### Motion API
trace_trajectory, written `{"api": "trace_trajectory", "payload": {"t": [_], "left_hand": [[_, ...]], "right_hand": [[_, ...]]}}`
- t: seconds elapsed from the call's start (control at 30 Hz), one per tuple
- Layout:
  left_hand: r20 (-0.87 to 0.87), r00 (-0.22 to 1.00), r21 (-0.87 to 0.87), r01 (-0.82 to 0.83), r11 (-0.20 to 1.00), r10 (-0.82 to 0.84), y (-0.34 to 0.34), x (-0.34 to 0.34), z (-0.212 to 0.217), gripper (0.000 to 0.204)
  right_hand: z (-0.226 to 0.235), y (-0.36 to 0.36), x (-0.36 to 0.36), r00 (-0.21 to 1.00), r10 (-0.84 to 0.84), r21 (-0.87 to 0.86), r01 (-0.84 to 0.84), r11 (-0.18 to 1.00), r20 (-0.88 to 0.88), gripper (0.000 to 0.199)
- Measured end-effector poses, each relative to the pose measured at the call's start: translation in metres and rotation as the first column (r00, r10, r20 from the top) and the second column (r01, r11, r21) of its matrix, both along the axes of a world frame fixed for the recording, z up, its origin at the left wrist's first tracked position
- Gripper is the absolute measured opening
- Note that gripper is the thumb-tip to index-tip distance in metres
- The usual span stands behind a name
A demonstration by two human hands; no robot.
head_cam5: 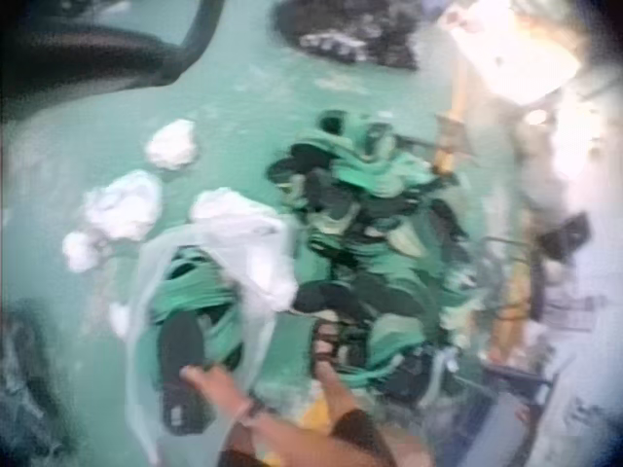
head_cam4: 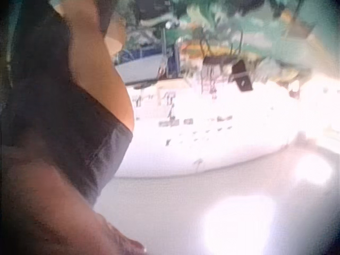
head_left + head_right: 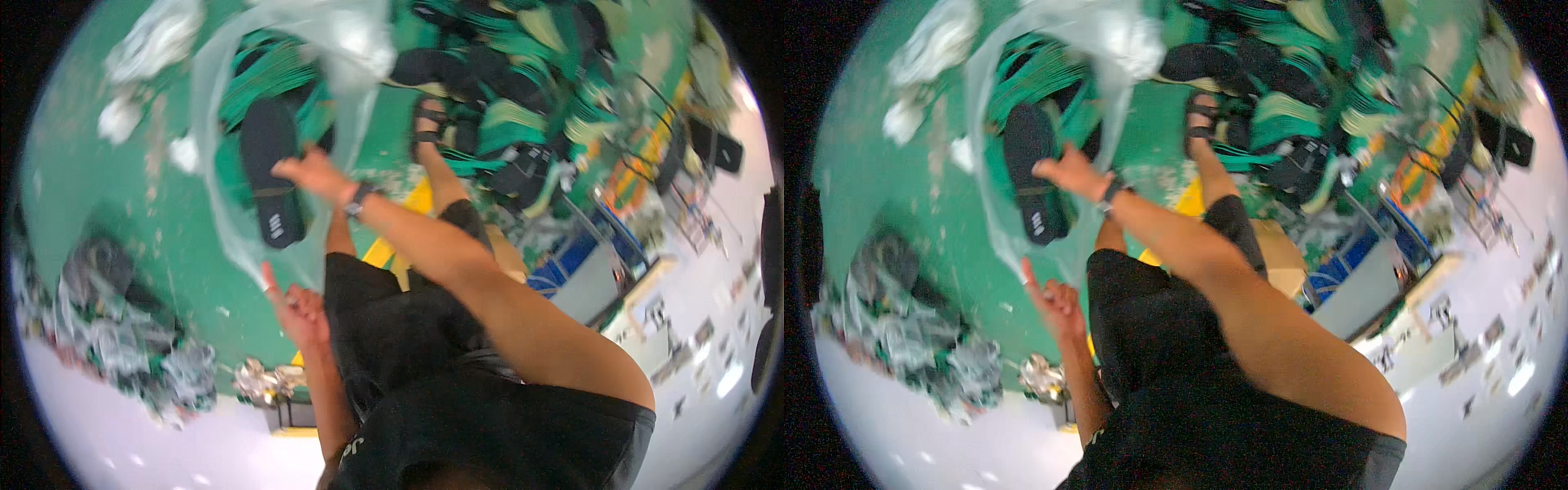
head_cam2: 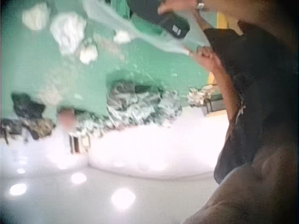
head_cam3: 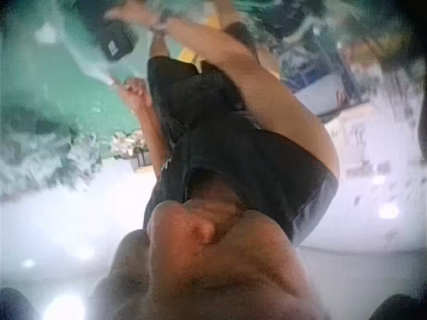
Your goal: The person picks up green and black shoe components from a pile on the floor and places them one by one into a large clear plastic bag.
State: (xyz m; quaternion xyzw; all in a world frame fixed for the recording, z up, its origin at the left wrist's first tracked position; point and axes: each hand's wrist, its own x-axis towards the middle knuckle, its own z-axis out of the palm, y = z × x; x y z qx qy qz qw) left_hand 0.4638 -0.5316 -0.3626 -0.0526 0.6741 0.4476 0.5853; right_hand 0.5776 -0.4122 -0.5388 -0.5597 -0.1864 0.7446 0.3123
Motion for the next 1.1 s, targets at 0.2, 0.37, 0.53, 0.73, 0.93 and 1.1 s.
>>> {"api": "trace_trajectory", "payload": {"t": [0.2,0.37,0.53,0.73,0.93,1.1], "left_hand": [[-0.095,0.994,-0.048,0.057,0.997,-0.061,0.008,-0.003,-0.01,0.043],[-0.106,0.95,-0.192,0.272,0.943,-0.295,-0.007,0.027,-0.031,0.029],[-0.154,0.879,-0.315,0.388,0.866,-0.45,-0.006,0.061,-0.063,0.026],[-0.31,0.753,-0.441,0.426,0.79,-0.58,0.017,0.089,-0.072,0.025],[-0.332,0.713,-0.499,0.423,0.756,-0.618,0.024,0.101,-0.08,0.018],[-0.371,0.677,-0.555,0.387,0.737,-0.635,0.026,0.113,-0.075,0.016]], "right_hand": [[0.002,-0.084,0.041,0.915,0.109,0.428,-0.284,0.858,0.388,0.044],[0.005,-0.065,0.259,0.789,-0.18,0.399,-0.089,0.913,0.587,0.03],[-0.05,-0.057,0.481,-0.003,-0.196,0.192,-0.197,0.961,0.981,0.074],[-0.09,0.018,0.605,-0.237,-0.206,0.122,-0.328,0.937,0.949,0.095],[-0.106,0.067,0.613,-0.168,-0.067,-0.003,-0.389,0.921,0.984,0.118],[-0.097,0.091,0.637,-0.204,-0.031,-0.054,-0.397,0.916,0.978,0.12]]}}
